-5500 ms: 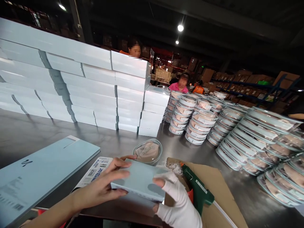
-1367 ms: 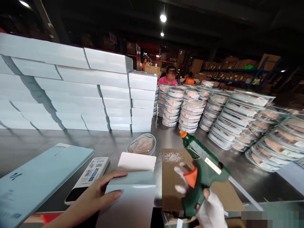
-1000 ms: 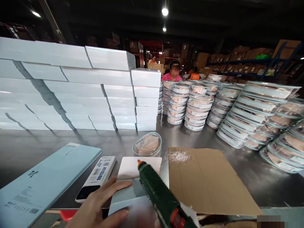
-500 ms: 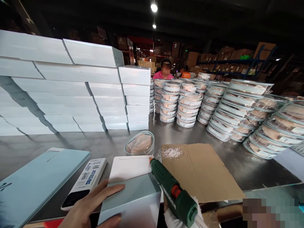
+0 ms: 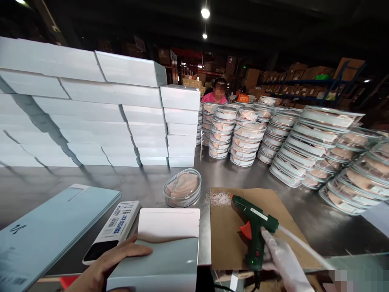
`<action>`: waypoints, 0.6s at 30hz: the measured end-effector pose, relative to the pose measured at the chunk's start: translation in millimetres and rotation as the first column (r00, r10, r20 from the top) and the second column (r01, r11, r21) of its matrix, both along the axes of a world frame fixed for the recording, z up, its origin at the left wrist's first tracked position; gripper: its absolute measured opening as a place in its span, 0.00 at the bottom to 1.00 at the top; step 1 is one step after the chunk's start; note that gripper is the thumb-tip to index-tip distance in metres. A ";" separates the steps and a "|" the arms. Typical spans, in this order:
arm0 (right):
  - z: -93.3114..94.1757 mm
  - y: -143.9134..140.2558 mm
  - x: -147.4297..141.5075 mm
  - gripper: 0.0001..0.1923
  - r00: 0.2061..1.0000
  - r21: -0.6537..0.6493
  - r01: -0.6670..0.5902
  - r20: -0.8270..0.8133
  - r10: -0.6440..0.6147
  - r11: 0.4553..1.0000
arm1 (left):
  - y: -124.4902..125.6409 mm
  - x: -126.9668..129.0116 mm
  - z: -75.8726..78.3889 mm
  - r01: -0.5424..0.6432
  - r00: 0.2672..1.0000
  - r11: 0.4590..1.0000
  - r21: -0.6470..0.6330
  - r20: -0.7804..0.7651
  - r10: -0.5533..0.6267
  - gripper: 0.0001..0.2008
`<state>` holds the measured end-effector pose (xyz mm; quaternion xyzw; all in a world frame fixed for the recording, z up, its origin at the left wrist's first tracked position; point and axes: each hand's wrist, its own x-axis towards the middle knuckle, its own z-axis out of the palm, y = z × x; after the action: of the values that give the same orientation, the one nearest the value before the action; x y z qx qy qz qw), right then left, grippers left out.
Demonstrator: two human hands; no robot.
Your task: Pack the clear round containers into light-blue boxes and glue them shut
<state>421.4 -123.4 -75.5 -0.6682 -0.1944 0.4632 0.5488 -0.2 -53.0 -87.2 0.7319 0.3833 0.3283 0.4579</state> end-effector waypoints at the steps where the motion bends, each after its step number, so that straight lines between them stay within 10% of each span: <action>1: -1.1 -4.0 0.7 0.11 0.997 -0.013 0.017 0.079 -0.016 1.000 | -0.4 1.7 2.6 -0.003 1.000 1.000 -0.003 -0.003 0.003 0.24; 6: -9.8 -3.9 -72.4 0.52 0.935 0.315 -0.272 0.310 0.172 0.909 | -5.7 9.5 0.2 0.016 1.000 0.999 -0.047 0.024 -0.015 0.21; 13: -15.2 9.9 -144.4 0.34 0.786 0.421 -0.607 0.443 0.431 0.675 | -23.9 20.3 -32.3 -0.184 0.884 0.975 -0.123 0.412 0.219 0.21; 18: -8.9 -2.1 -131.3 0.45 0.502 0.311 -0.829 0.780 0.374 0.465 | -18.3 17.2 -28.4 -0.071 0.950 0.996 0.055 0.310 0.050 0.17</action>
<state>290.1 -125.5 -84.5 -0.4126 -0.7481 0.2906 0.4309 17.1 -71.3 -115.7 0.6743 0.3185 0.4646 0.4775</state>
